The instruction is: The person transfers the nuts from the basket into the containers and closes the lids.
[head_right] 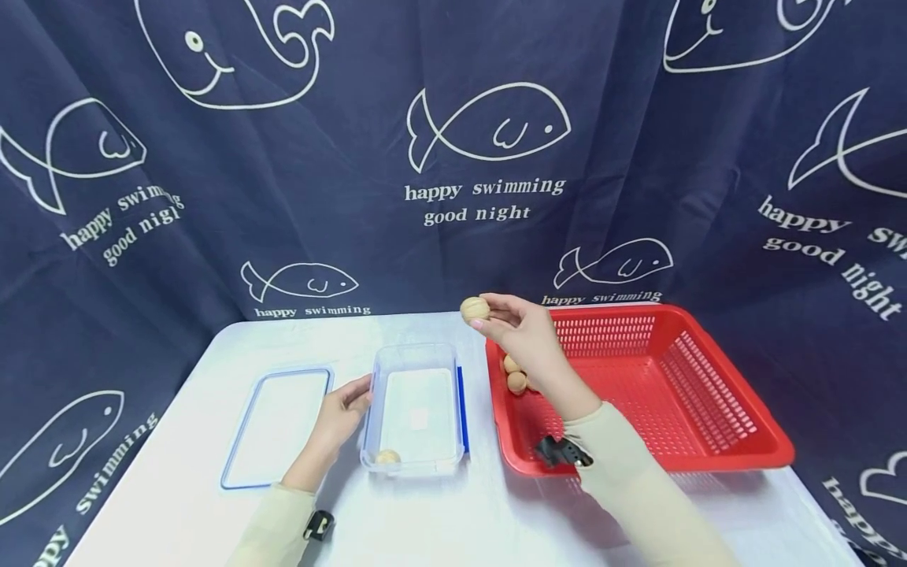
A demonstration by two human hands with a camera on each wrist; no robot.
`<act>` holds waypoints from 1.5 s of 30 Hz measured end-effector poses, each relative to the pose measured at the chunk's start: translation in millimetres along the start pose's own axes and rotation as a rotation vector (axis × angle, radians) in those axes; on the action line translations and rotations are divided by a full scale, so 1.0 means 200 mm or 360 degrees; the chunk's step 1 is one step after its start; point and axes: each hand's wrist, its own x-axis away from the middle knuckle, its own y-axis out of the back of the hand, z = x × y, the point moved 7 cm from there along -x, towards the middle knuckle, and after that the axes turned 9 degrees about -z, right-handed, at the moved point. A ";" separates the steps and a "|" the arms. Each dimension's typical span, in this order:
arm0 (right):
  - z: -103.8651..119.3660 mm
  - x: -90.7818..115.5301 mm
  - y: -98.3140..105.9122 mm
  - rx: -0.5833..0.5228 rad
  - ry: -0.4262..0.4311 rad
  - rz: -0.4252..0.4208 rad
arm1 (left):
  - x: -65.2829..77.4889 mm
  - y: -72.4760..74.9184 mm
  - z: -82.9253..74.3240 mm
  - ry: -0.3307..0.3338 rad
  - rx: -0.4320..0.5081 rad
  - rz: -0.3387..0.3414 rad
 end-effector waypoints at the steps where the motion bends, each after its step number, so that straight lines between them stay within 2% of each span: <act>1: 0.00 0.01 -0.02 -0.0044 -0.0036 0.0010 | 0.00 0.00 0.00 -0.0003 0.0001 -0.0002; 5: 0.02 0.05 -0.12 -0.0183 -0.0057 0.0032 | -0.01 0.00 0.00 0.0001 -0.0002 -0.0010; 7: 0.04 0.07 -0.16 -0.0206 -0.0025 0.0038 | -0.01 0.00 0.00 0.0001 -0.0003 -0.0009; 12: 0.04 0.13 -0.28 -0.0193 -0.0018 0.0036 | -0.01 0.00 0.00 0.0003 0.0005 -0.0008; 18: -0.01 0.21 -0.43 -0.0133 0.0017 0.0010 | -0.01 0.00 0.00 -0.0005 -0.0005 -0.0017; 23: -0.10 0.24 -0.54 -0.0159 0.0052 -0.0002 | -0.01 0.00 -0.01 -0.0018 -0.0002 -0.0023; 30: -0.27 0.24 -0.64 -0.0176 -0.0081 0.0011 | -0.01 0.01 -0.01 -0.0003 -0.0007 -0.0019; 34: -0.35 0.24 -0.67 -0.0144 -0.0098 0.0026 | -0.01 0.01 -0.01 0.0004 -0.0023 -0.0012; 39: -0.42 0.24 -0.72 -0.0072 -0.0117 0.0100 | -0.01 0.00 -0.01 -0.0004 -0.0023 -0.0015; 45: -0.47 0.26 -0.78 0.0047 -0.0117 0.0305 | -0.01 0.01 -0.01 -0.0010 -0.0004 -0.0018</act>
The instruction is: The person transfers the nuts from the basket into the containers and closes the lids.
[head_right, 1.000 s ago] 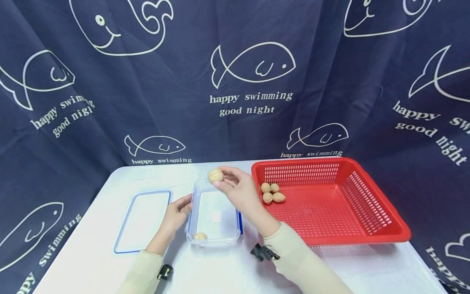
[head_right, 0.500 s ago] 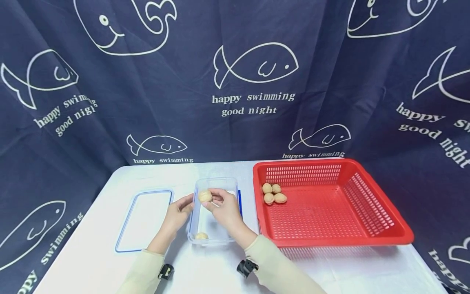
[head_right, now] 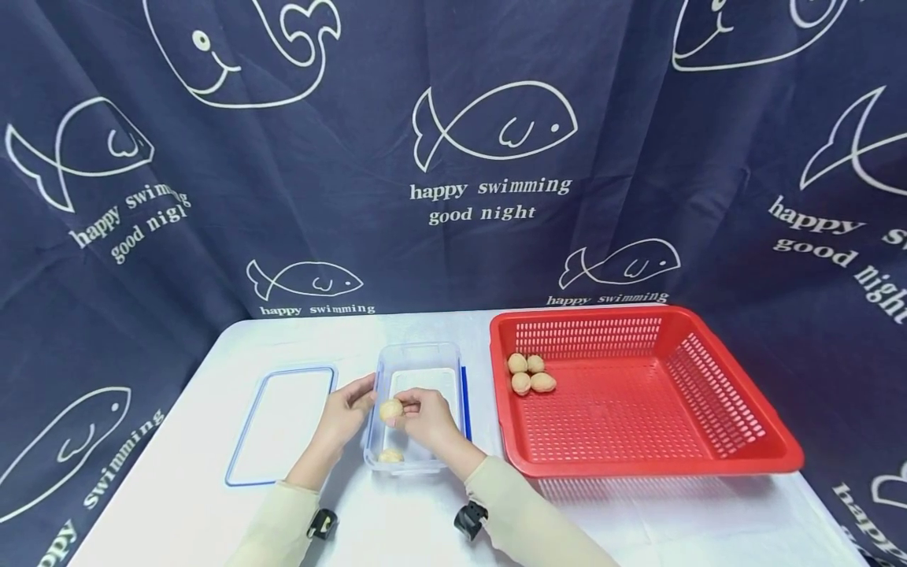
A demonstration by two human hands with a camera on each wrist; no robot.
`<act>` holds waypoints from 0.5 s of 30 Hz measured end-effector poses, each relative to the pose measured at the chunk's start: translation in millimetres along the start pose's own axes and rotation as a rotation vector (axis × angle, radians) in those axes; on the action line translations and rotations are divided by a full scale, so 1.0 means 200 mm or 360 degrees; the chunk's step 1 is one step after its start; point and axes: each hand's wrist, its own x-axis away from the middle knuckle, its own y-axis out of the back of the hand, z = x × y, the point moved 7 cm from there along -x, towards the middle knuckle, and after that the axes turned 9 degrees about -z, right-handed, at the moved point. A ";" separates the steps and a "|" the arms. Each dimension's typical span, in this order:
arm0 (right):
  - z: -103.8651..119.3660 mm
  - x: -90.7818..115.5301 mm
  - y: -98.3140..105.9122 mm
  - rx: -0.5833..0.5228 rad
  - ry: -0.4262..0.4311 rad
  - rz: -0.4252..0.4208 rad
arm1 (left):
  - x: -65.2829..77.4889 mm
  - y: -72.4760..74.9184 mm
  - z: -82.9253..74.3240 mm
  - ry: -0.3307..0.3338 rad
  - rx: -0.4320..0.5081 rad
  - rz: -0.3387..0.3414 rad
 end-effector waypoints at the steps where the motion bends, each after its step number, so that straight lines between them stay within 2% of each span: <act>1: -0.01 0.00 -0.01 0.0020 -0.0006 0.0031 | 0.00 0.00 0.00 0.0001 0.0000 -0.0003; 7: -0.05 -0.01 -0.04 0.0133 -0.0014 0.0150 | 0.00 0.00 0.00 0.0004 -0.0003 -0.0004; 15: -0.09 -0.01 -0.06 0.0283 -0.0066 0.0189 | 0.00 0.00 0.00 0.0012 0.0016 -0.0005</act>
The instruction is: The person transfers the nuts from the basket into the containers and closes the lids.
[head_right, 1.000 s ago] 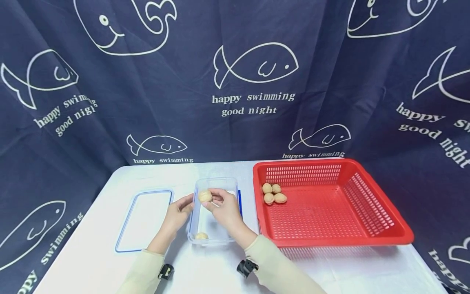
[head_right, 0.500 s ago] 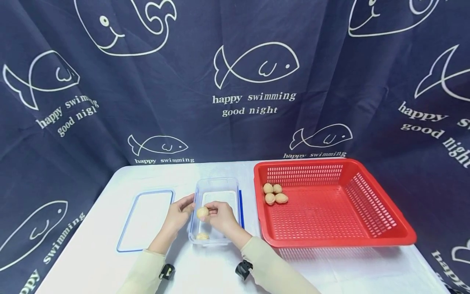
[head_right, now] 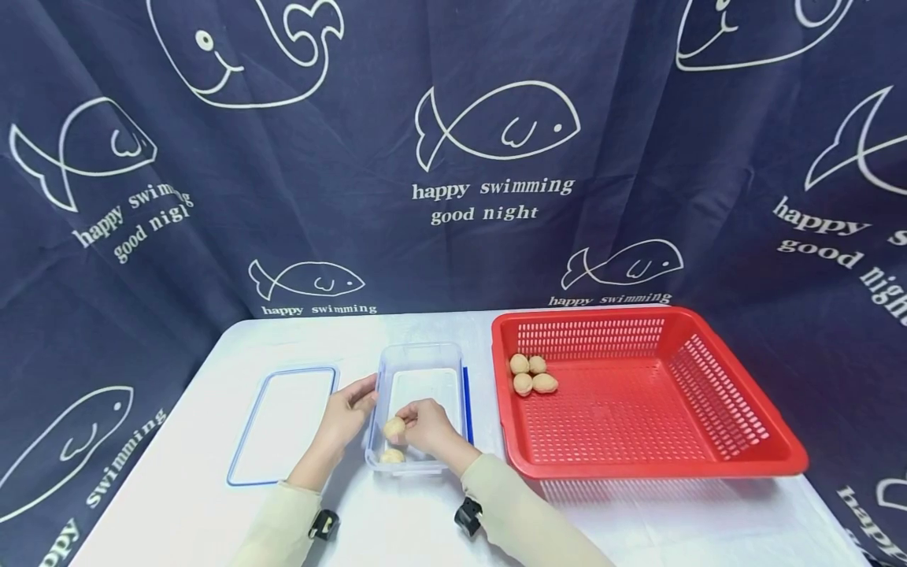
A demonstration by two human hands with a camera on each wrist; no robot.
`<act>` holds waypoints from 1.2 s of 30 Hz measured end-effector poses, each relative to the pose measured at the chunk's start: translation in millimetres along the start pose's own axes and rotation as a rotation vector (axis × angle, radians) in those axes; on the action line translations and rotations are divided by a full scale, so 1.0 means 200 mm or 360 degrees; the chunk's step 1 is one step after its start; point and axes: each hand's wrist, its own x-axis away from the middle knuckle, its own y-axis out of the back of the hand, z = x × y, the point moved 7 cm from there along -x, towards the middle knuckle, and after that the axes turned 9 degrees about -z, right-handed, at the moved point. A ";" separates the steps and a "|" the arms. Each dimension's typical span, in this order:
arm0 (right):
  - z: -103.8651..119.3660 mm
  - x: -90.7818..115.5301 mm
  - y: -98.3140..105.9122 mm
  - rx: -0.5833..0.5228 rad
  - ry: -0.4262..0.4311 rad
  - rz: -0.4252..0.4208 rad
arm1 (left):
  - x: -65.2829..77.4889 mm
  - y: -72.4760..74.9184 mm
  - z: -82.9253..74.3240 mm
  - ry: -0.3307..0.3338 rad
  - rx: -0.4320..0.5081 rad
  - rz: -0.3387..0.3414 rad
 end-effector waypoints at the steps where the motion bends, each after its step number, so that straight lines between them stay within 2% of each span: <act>1: 0.00 0.00 0.00 0.0019 0.0004 0.0005 | 0.00 0.00 0.00 -0.0005 -0.0001 -0.0001; 6: -0.01 0.00 -0.01 0.0076 0.0006 0.0028 | -0.01 0.00 0.00 -0.0002 0.0002 -0.0004; 18: 0.00 0.00 -0.02 0.0182 0.0115 0.0050 | 0.00 -0.01 0.00 -0.0007 -0.0034 -0.0001; 24: 0.02 0.00 -0.02 0.0161 0.0105 0.0047 | 0.01 -0.01 0.00 -0.0003 -0.0043 0.0012; 28: 0.06 0.00 -0.01 0.0104 0.0143 0.0015 | 0.01 -0.01 0.00 -0.0021 -0.0020 0.0017; 36: 0.20 -0.01 0.03 0.0023 0.0327 -0.0037 | 0.01 -0.01 -0.01 -0.0026 -0.0014 0.0005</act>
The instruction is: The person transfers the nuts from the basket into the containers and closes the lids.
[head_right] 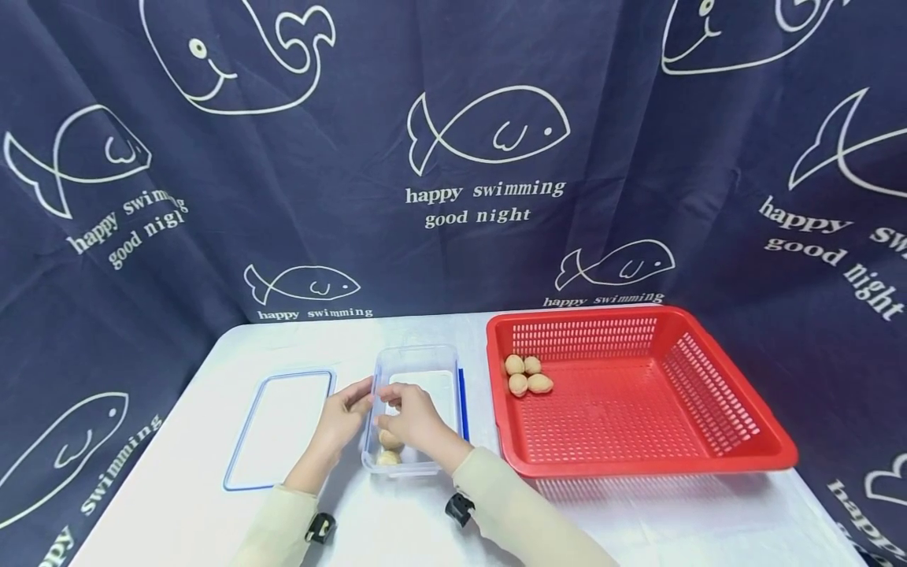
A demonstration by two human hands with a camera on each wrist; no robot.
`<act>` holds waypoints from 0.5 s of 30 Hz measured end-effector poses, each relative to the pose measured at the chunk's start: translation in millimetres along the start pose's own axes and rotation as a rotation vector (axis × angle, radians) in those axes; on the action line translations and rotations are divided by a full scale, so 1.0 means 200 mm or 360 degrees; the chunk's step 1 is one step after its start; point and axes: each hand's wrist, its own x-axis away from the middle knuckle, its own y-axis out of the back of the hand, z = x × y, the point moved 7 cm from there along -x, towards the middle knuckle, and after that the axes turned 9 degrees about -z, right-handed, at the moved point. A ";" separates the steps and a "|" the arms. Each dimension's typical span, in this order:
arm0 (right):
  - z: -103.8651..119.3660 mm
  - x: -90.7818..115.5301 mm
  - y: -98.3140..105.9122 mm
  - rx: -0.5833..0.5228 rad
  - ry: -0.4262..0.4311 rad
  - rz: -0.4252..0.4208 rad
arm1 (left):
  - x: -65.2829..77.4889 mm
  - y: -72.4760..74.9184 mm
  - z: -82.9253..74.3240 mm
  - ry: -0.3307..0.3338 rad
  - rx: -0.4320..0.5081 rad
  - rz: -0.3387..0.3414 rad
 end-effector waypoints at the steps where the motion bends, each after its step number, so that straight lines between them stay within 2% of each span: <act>1: 0.02 -0.01 0.01 -0.0008 0.0009 -0.0007 | 0.00 0.00 0.00 -0.0009 -0.0007 0.0000; 11: 0.16 -0.06 0.11 -0.0083 0.0074 -0.0090 | -0.01 0.00 0.01 -0.0011 -0.0003 -0.0004; 15: 0.23 -0.09 0.19 -0.0104 0.0120 -0.0151 | -0.01 0.00 0.02 -0.0010 -0.0009 -0.0005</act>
